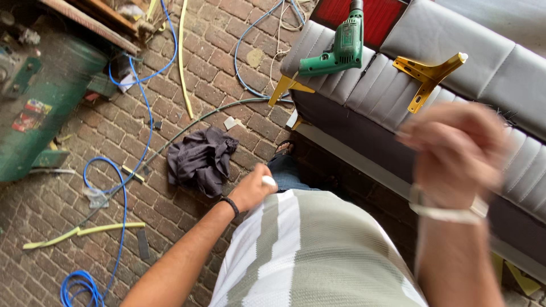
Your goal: The person staples fabric to the underside of a sofa section using a pneumatic staple gun. They then retrieve gold-colored metal brackets, position them on the sofa frame, and secure them using a power drill and screws.
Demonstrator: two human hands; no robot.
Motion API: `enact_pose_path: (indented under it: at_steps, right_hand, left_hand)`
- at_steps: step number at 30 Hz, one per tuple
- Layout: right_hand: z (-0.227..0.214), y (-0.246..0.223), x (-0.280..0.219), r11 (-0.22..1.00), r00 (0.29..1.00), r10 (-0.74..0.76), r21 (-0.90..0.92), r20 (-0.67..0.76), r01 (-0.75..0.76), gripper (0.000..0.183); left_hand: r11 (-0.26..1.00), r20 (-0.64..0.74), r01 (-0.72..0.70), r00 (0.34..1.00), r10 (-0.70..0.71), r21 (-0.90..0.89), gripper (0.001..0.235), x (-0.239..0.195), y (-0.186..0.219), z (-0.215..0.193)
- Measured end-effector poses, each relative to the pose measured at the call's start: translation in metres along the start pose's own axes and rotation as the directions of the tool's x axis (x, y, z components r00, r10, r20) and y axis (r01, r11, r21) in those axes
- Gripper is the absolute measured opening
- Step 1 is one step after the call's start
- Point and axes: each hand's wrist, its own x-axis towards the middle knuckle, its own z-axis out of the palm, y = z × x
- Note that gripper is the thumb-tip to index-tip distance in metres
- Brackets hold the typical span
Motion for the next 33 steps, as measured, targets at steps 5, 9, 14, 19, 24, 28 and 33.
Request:
enact_pose_path:
  at_steps: [5,9,14,19,24,28,33]
  right_hand:
    - [-0.001,-0.03,-0.014,0.859,0.977,-0.183,-0.5,-0.107,0.107,0.01]
    - [0.019,-0.02,0.001,0.658,0.986,-0.125,-0.753,-0.111,-0.001,0.011]
    - [0.057,-0.008,0.023,0.49,0.99,-0.078,-0.869,-0.122,-0.068,0.013]
    - [0.086,0.014,0.021,0.418,0.985,-0.075,-0.902,-0.153,-0.108,0.015]
    - [0.099,-0.009,0.019,0.443,0.965,-0.189,-0.893,-0.183,-0.082,0.019]
    - [0.113,-0.023,0.021,0.799,0.902,-0.21,-0.598,-0.377,-0.064,0.021]
    - [0.126,0.064,0.026,0.848,0.752,0.49,0.042,-0.44,-0.528,0.026]
  left_hand:
    - [0.941,-0.099,-0.108,0.992,0.08,-0.32,0.04,0.065,0.023,-0.036]
    - [0.831,0.232,0.048,0.968,0.099,-0.555,0.043,0.093,0.056,-0.055]
    - [0.63,0.395,0.2,0.9,0.186,-0.751,0.052,0.107,0.08,-0.081]
    - [0.509,0.557,0.363,0.773,0.302,-0.78,0.048,0.119,0.082,-0.094]
    - [0.587,0.419,0.183,0.859,0.295,-0.788,0.042,0.126,0.095,-0.091]
    - [0.449,0.442,0.285,0.848,0.294,-0.847,0.038,0.133,0.115,-0.106]
    - [0.572,0.489,0.285,0.839,0.239,-0.769,0.036,0.134,0.147,-0.112]
